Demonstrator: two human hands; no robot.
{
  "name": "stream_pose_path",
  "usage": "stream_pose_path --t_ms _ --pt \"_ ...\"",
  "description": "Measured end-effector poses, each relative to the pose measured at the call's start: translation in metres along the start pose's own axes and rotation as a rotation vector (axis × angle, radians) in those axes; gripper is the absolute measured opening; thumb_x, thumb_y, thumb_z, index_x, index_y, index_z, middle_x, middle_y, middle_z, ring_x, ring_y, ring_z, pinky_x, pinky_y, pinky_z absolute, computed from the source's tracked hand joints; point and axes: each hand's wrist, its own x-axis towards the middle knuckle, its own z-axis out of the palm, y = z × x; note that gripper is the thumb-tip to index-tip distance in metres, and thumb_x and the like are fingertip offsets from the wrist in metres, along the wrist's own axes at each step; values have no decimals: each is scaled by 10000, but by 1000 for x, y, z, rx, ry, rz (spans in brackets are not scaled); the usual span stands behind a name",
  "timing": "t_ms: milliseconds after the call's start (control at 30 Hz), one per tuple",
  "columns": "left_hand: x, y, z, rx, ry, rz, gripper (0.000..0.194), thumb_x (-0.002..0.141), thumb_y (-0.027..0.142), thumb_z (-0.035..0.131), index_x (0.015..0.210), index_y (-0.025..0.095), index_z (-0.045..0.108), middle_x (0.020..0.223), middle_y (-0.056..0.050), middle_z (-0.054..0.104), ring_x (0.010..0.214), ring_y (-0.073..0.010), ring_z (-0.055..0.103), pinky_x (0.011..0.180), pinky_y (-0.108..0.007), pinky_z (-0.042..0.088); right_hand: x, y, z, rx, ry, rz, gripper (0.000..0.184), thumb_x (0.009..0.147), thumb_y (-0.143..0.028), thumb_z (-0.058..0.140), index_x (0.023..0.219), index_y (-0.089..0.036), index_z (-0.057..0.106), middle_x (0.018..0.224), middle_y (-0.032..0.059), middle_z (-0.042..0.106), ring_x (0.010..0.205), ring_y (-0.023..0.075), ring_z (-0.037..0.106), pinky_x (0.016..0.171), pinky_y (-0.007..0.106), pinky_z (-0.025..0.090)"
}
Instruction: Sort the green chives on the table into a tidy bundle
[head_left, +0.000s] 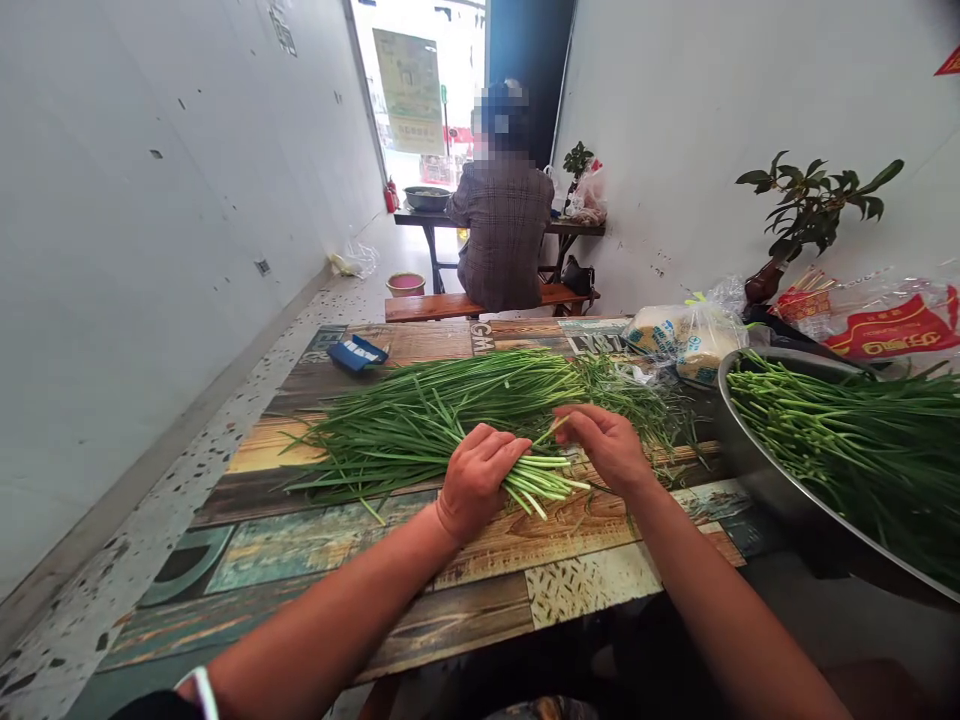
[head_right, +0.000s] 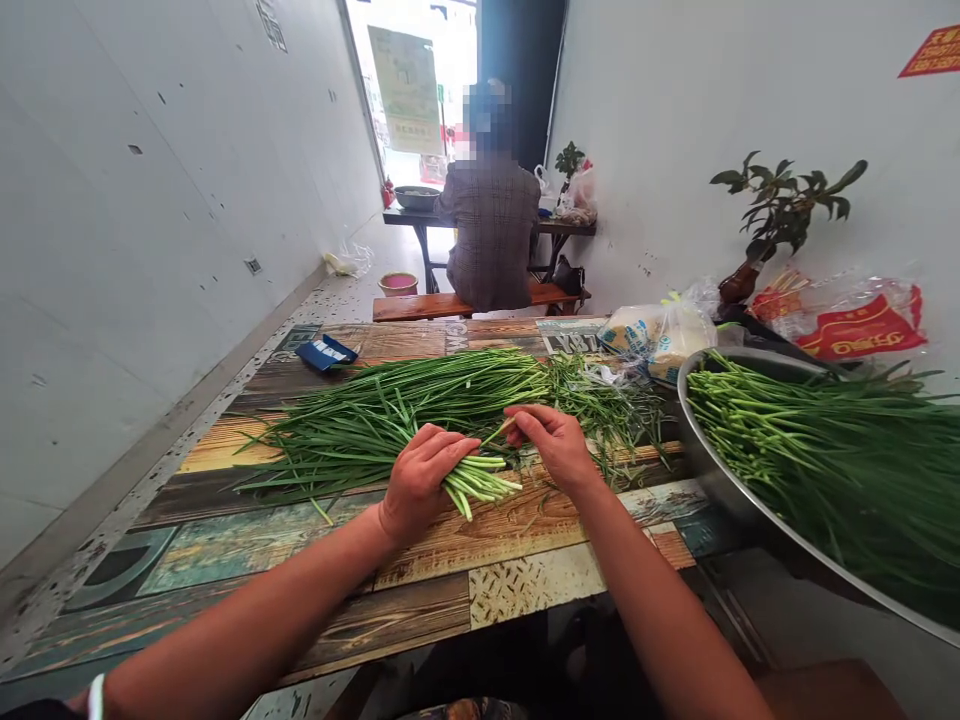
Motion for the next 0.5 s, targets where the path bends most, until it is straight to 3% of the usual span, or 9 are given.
stream_pose_path --t_ms 100,233,500 --pt "-1 -1 1 4 -4 -10 190 895 214 482 1016 147 611 869 -82 670 744 -172 563 692 -322 452 -2 1 5 -19 -42 56 395 700 -400 705 1026 -180 667 760 12 681 644 109 598 634 249 484" --pt "-2 -2 1 12 -19 23 205 899 251 474 1019 143 600 877 -88 667 747 -178 550 694 -328 454 -7 0 22 -79 -121 204 317 639 -398 742 857 -169 725 775 25 700 677 136 618 635 260 481" --pt "5 1 0 72 -63 47 167 892 205 454 954 148 598 817 -70 651 714 -174 542 684 -324 449 -8 0 27 28 22 309 311 536 -388 805 706 -140 728 653 28 688 551 114 574 547 245 457"
